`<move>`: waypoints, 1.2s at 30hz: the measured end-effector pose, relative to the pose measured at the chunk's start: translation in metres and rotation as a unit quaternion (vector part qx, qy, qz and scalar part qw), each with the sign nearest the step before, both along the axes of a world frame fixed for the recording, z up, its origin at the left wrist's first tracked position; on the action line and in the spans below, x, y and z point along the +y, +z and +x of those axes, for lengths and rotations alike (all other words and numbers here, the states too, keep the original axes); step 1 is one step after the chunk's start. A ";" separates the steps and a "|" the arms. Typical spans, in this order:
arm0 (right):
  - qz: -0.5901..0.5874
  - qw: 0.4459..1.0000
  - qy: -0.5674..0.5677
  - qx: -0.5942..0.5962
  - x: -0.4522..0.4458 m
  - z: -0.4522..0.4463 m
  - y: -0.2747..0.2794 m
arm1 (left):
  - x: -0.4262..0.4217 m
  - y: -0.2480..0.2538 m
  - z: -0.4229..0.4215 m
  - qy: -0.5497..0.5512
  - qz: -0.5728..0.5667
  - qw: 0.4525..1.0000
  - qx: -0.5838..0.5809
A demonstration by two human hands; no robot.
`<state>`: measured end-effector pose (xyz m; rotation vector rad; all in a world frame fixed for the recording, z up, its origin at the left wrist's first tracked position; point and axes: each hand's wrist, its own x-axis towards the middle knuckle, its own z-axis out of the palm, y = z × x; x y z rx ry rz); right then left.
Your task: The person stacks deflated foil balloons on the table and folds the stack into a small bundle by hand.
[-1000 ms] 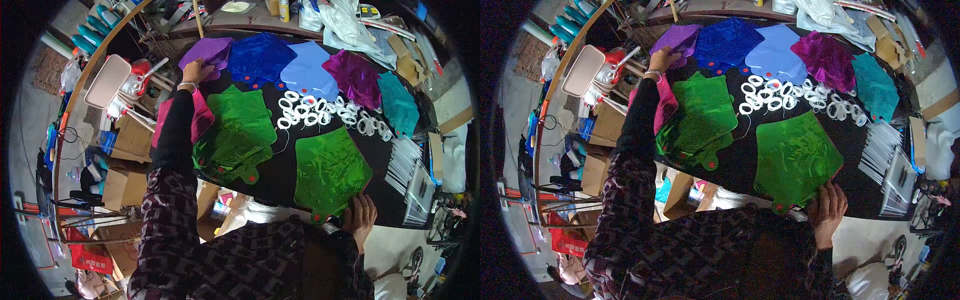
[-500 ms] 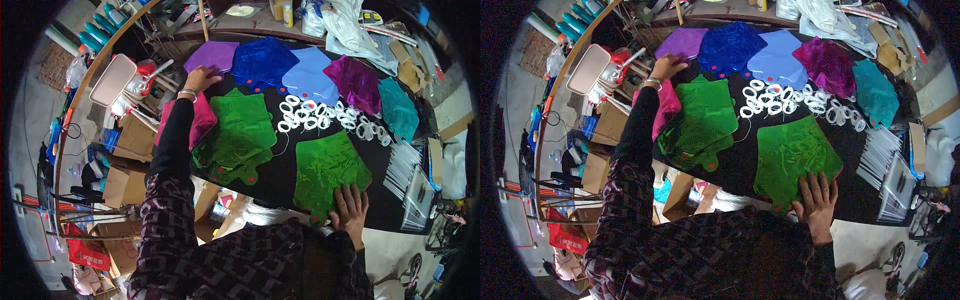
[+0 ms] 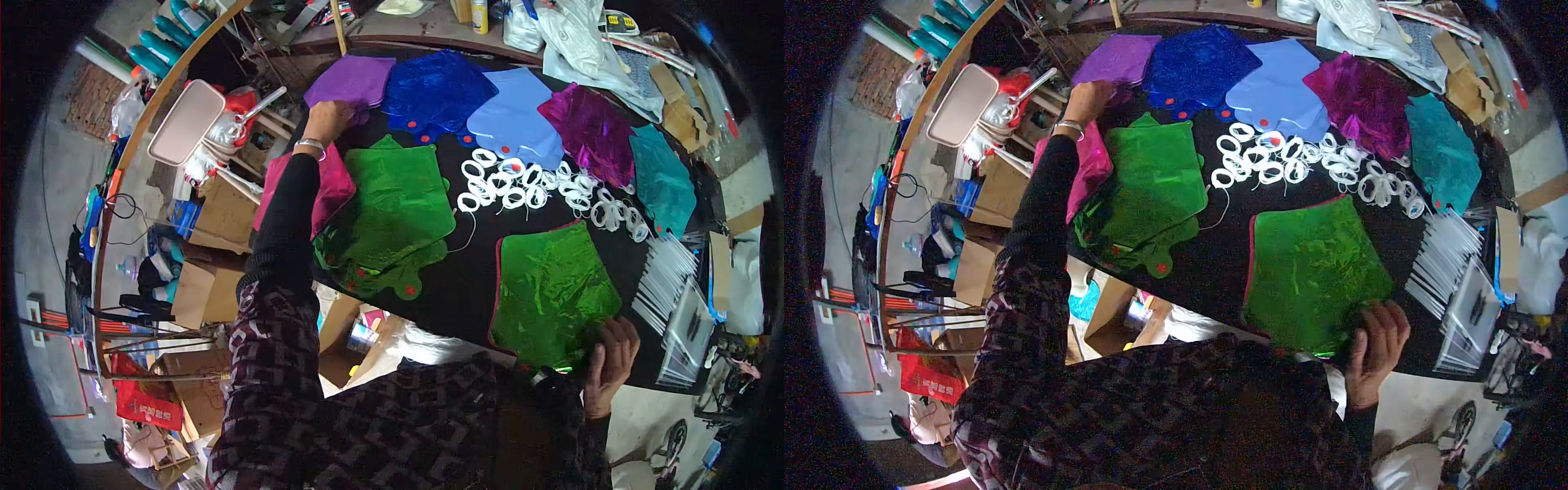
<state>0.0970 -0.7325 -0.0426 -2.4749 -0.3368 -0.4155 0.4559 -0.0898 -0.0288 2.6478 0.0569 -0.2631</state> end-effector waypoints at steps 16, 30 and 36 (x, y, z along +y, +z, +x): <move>0.046 0.995 -0.072 -0.044 -0.014 0.007 -0.014 | 0.003 -0.023 -0.020 0.145 0.125 0.955 -0.228; 0.081 0.993 -0.091 -0.011 -0.018 0.010 -0.015 | 0.020 -0.046 0.004 0.185 0.114 0.935 -0.279; 0.022 0.997 -0.074 -0.030 -0.032 0.018 -0.017 | 0.029 -0.041 0.006 0.197 0.056 0.949 -0.241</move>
